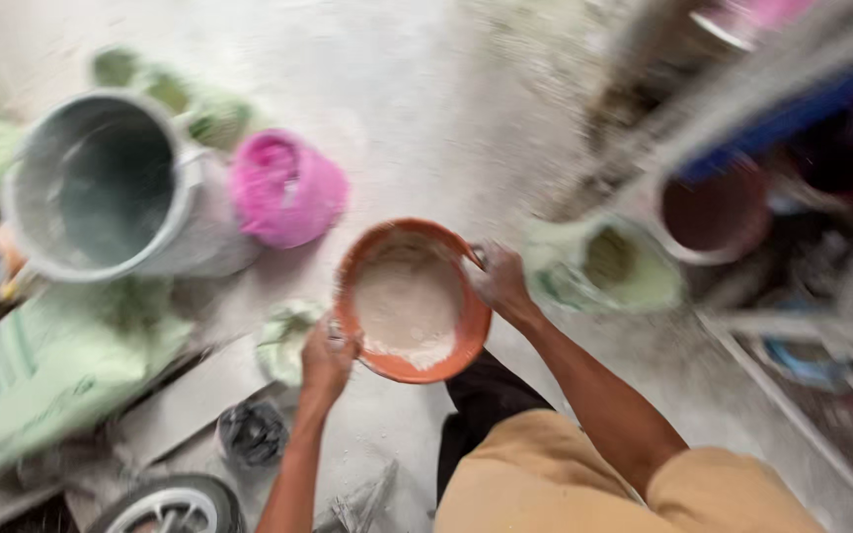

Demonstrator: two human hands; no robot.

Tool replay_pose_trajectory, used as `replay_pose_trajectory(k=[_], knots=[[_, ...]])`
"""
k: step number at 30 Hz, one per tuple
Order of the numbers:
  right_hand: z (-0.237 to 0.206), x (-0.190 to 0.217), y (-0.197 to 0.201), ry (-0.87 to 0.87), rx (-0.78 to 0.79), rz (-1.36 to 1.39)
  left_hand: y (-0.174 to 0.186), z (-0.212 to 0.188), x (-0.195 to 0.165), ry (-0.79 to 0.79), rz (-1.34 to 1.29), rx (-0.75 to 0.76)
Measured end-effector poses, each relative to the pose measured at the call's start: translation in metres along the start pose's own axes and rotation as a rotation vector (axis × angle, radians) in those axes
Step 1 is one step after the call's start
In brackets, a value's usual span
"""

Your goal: The person scrubs the inside of a terracotta bowl with a brush, then scoops white powder from a sack into the bowl and dips the bowl into a large drum of liquid. They then use a wide brush to apply the mixture onto long green ribbed mold strips laid on the workshop floor.

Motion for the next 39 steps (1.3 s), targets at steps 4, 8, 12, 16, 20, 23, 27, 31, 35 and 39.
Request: replay_pose_trajectory(k=[4, 8, 12, 16, 20, 23, 27, 31, 35, 39], knots=[[-0.002, -0.018, 0.122, 0.008, -0.181, -0.107, -0.048, -0.021, -0.099, 0.111, -0.075, 0.284], [-0.009, -0.063, 0.256, -0.200, -0.320, 0.010, -0.109, -0.053, -0.229, -0.149, 0.029, 0.359], [-0.018, -0.109, 0.393, -0.167, -0.400, -0.174, -0.192, -0.098, -0.336, -0.287, -0.027, 0.493], [-0.043, -0.187, 0.518, -0.325, -0.485, -0.075, -0.292, -0.146, -0.403, -0.200, 0.029, 0.620], [-0.070, -0.259, 0.624, -0.432, -0.549, -0.160, -0.398, -0.203, -0.482, -0.314, -0.072, 0.791], [-0.080, -0.295, 0.692, -0.415, -0.587, -0.240, -0.469, -0.235, -0.528, -0.375, -0.129, 0.821], [-0.085, -0.332, 0.755, -0.485, -0.550, -0.286, -0.531, -0.270, -0.556, -0.430, -0.059, 0.856], [-0.093, -0.355, 0.775, -0.657, -0.448, -0.301, -0.555, -0.292, -0.579, -0.462, -0.178, 0.892], [-0.099, -0.358, 0.786, -0.463, -0.606, -0.257, -0.563, -0.301, -0.587, -0.420, -0.241, 0.980], [-0.128, -0.417, 0.780, -0.559, -0.759, 0.068, -0.572, -0.289, -0.541, -0.042, -0.118, 1.069]])
Point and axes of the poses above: each hand's wrist, its own z-axis towards the middle knuckle, its own y-axis out of the back of the hand, x = y × z, the point moved 9 cm from there along z, towards the middle knuckle, and after that the axes turned 11 degrees about -x, right-handed, at the moved point
